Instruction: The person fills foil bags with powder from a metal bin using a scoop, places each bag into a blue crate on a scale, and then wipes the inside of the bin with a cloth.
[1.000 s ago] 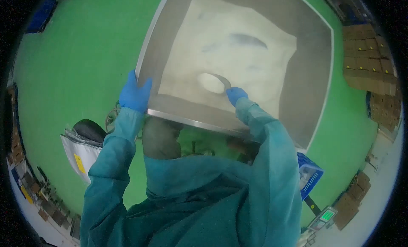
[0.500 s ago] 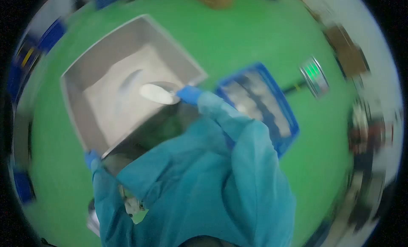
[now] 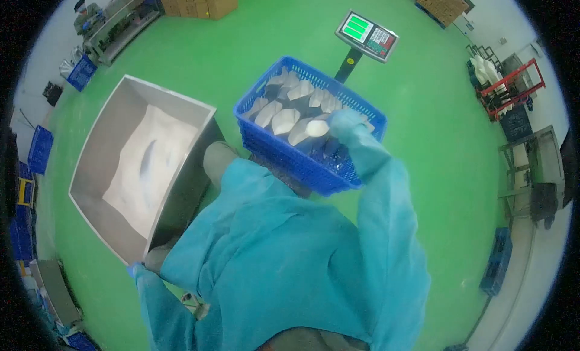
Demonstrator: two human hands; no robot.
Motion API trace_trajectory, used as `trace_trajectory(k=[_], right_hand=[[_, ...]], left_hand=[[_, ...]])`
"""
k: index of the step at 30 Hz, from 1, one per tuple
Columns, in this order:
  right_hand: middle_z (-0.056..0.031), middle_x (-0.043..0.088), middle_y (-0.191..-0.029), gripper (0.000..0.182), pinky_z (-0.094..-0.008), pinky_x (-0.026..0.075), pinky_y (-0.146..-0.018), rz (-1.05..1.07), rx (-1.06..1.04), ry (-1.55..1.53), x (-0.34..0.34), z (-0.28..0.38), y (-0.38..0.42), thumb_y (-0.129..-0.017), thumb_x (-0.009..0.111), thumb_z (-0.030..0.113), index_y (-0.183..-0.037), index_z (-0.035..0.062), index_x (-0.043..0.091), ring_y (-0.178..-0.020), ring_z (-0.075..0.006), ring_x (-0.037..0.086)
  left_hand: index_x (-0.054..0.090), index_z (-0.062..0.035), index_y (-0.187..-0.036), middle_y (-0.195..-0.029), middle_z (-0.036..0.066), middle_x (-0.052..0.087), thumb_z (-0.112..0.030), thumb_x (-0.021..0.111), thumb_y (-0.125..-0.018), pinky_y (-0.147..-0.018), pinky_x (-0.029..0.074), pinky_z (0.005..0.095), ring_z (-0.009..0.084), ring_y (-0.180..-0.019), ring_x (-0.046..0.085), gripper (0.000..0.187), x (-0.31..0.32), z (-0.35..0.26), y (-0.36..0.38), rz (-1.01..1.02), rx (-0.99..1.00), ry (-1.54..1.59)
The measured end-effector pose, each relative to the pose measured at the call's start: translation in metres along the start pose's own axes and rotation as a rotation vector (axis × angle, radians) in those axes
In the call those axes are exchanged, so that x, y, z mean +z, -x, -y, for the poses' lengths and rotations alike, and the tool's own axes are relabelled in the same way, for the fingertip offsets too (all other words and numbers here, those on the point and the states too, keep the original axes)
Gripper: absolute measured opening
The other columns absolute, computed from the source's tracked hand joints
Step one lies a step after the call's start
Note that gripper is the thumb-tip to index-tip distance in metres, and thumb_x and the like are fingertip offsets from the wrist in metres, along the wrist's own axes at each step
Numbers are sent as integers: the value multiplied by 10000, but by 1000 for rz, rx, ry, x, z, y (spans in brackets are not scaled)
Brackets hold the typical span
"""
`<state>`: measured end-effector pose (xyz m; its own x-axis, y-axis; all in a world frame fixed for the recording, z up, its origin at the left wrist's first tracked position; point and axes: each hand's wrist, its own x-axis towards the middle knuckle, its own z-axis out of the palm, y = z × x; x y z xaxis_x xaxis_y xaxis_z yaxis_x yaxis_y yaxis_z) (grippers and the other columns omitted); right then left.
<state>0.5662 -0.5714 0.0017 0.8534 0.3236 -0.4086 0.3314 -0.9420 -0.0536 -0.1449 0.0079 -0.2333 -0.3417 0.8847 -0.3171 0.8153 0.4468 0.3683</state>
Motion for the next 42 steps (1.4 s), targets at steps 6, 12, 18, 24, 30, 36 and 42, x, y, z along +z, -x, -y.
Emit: trace_trajectory(k=[6,12,18,24,30,36,42], right_hand=[[-134,666,-1020,260,-400,503,-828,133,-300,565,0,57,-56,-739,649,183,-985,118,703,-996,-286,624],[-123,674,-988,249,-378,506,-807,-81,-290,511,-69,69,10,-732,663,264,-926,117,717,-946,-278,641],[-144,676,-810,162,-393,525,-706,-325,-448,465,-62,86,24,-638,664,144,-780,84,714,-798,-304,662],[-157,672,-912,238,-412,521,-738,-217,-607,325,-50,209,6,-768,572,210,-914,69,697,-870,-328,650],[-142,672,-908,312,-443,508,-737,-96,-844,255,-14,377,33,-814,460,278,-887,86,696,-843,-339,645],[-118,682,-909,311,-426,520,-727,36,-1050,367,99,503,18,-793,510,326,-912,119,709,-834,-331,650],[-150,652,-1030,334,-388,487,-855,134,-1036,167,195,564,-30,-692,676,314,-966,125,698,-958,-322,622]], left_hand=[[644,62,-797,-796,171,670,-82,699,-679,-614,538,371,248,-714,665,194,16,36,-30,-57,11,194],[672,-9,-836,-823,101,688,-187,710,-726,-611,515,346,216,-743,663,212,50,49,-74,-256,-26,-230],[662,11,-855,-804,152,677,-169,692,-735,-597,518,384,285,-726,653,219,32,43,-38,-215,165,175],[603,-5,-989,-961,162,645,-164,651,-766,-724,512,399,257,-829,634,278,51,45,-76,-150,107,102],[478,3,-1220,-1131,202,590,-151,602,-785,-850,490,400,316,-960,615,478,51,51,-64,-321,138,-119],[499,27,-1199,-1095,232,599,-190,529,-818,-818,487,404,349,-975,605,439,25,33,-23,-157,175,-110],[527,33,-1183,-1070,214,620,-247,526,-846,-770,504,405,326,-902,629,438,-16,-18,39,-135,14,325]])
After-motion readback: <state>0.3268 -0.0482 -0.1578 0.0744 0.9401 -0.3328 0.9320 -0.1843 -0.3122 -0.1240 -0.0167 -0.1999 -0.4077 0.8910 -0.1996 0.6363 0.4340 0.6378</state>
